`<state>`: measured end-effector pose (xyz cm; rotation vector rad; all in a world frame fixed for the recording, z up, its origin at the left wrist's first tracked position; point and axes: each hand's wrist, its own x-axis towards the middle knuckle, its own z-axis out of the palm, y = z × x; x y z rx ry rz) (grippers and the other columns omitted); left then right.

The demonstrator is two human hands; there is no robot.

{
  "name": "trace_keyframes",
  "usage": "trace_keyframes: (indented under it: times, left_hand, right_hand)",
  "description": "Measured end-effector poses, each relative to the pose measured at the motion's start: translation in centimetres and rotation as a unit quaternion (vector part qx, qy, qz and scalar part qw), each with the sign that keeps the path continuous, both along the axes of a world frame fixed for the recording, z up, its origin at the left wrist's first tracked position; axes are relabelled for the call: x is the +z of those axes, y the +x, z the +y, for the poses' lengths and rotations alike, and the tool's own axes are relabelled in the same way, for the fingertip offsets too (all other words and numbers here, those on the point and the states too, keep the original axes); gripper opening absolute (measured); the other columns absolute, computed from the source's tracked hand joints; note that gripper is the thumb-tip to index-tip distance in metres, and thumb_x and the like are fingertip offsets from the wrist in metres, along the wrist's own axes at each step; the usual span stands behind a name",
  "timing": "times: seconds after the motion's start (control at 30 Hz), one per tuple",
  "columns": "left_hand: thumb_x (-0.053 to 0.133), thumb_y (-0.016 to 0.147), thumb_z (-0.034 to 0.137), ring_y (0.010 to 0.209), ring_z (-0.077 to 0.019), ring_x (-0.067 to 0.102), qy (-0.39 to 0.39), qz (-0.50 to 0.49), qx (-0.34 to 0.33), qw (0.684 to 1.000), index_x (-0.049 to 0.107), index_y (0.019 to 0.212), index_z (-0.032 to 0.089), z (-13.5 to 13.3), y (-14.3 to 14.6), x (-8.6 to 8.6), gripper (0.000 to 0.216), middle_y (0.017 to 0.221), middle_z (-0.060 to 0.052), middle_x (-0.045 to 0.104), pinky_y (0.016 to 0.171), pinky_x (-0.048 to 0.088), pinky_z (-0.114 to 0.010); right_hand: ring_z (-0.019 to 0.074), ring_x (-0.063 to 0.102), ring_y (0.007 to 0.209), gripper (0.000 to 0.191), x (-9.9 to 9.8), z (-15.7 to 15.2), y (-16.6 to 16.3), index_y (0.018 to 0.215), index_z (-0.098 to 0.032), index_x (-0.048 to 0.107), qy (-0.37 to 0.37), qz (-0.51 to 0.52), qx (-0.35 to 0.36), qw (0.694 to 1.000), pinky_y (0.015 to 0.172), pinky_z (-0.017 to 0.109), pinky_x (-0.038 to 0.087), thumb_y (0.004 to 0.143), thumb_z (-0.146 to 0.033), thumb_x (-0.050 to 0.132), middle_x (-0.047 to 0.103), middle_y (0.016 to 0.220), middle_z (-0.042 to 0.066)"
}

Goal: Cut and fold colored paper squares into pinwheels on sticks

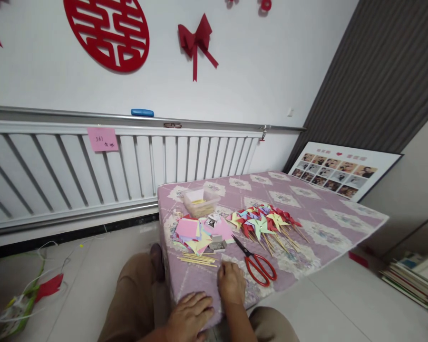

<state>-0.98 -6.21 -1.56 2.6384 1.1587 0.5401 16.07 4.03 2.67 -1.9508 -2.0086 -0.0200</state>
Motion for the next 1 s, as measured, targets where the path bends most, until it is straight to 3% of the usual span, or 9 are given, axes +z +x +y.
trace_keyframes:
  times: [0.1,0.2,0.3,0.47,0.67,0.87,1.0]
  left_hand:
    - [0.050,0.084,0.058,0.128,-0.0254,0.046,0.062,-0.001,0.027,0.998,0.046,0.134,0.025,-0.3,-0.3,-2.5,0.059,0.141,-0.006,0.052,0.108,0.034,-0.038]
    - [0.055,0.080,0.062,0.119,-0.0252,0.053,0.091,-0.017,0.046,0.995,0.057,0.122,0.024,-0.2,-0.3,-4.0,0.057,0.128,-0.006,0.062,0.102,0.039,-0.037]
    - [0.057,0.080,0.056,0.115,-0.0237,0.055,0.063,-0.046,0.047,0.996,0.062,0.112,0.023,0.0,-0.3,-4.1,0.046,0.121,-0.005,0.066,0.099,0.041,-0.035]
    - [0.059,0.078,0.032,0.098,-0.0212,0.061,0.001,-0.146,0.065,0.987,0.066,0.098,0.020,0.2,-0.4,-3.1,0.024,0.102,-0.006,0.070,0.090,0.045,-0.033]
    - [0.048,0.074,0.011,0.071,-0.0154,0.058,-0.089,-0.287,0.197,0.933,0.060,0.076,0.019,1.1,-1.1,-0.4,0.015,0.076,-0.004,0.065,0.068,0.045,-0.027]
    - [0.044,0.081,0.016,0.072,-0.0157,0.058,-0.140,-0.352,0.379,0.844,0.057,0.072,0.021,4.5,-4.9,5.0,0.017,0.072,-0.001,0.063,0.070,0.045,-0.025]
    - [0.046,0.083,0.021,0.080,-0.0182,0.059,-0.127,-0.396,0.433,0.800,0.058,0.080,0.019,9.0,-8.2,6.7,0.013,0.082,-0.004,0.065,0.074,0.046,-0.027]
  right_hand:
    - [0.0274,0.058,0.100,0.026,0.0,-0.2,-0.1,0.106,-0.019,0.066,0.004,-0.002,-0.008,1.000,0.082,0.036,0.041,0.092,-0.024,0.045,0.066,0.106,0.010]
    - [0.0293,0.055,0.107,0.027,-0.1,-0.3,-0.3,0.111,-0.020,0.063,0.002,-0.004,-0.021,1.000,0.083,0.039,0.042,0.092,-0.025,0.045,0.063,0.117,0.011]
    - [0.0293,0.052,0.115,0.029,-0.2,-0.2,-0.4,0.116,-0.022,0.061,-0.008,-0.008,-0.024,1.000,0.087,0.042,0.041,0.092,-0.025,0.045,0.060,0.126,0.011]
    - [0.0293,0.051,0.119,0.030,-0.6,0.2,-0.2,0.117,-0.023,0.061,-0.021,-0.017,-0.022,0.999,0.091,0.044,0.040,0.092,-0.028,0.045,0.058,0.131,0.010]
    - [0.0300,0.050,0.119,0.031,-0.9,0.5,-0.1,0.117,-0.025,0.062,-0.033,-0.021,-0.021,0.999,0.092,0.044,0.041,0.091,-0.030,0.046,0.057,0.132,0.009]
    - [0.0297,0.050,0.119,0.031,-1.0,0.6,0.0,0.117,-0.025,0.062,-0.036,-0.019,-0.019,0.999,0.093,0.045,0.041,0.091,-0.030,0.047,0.057,0.132,0.008]
    - [0.0295,0.050,0.119,0.031,-1.4,0.6,0.1,0.118,-0.024,0.062,-0.039,-0.016,-0.021,0.999,0.093,0.045,0.042,0.090,-0.030,0.049,0.057,0.133,0.008]
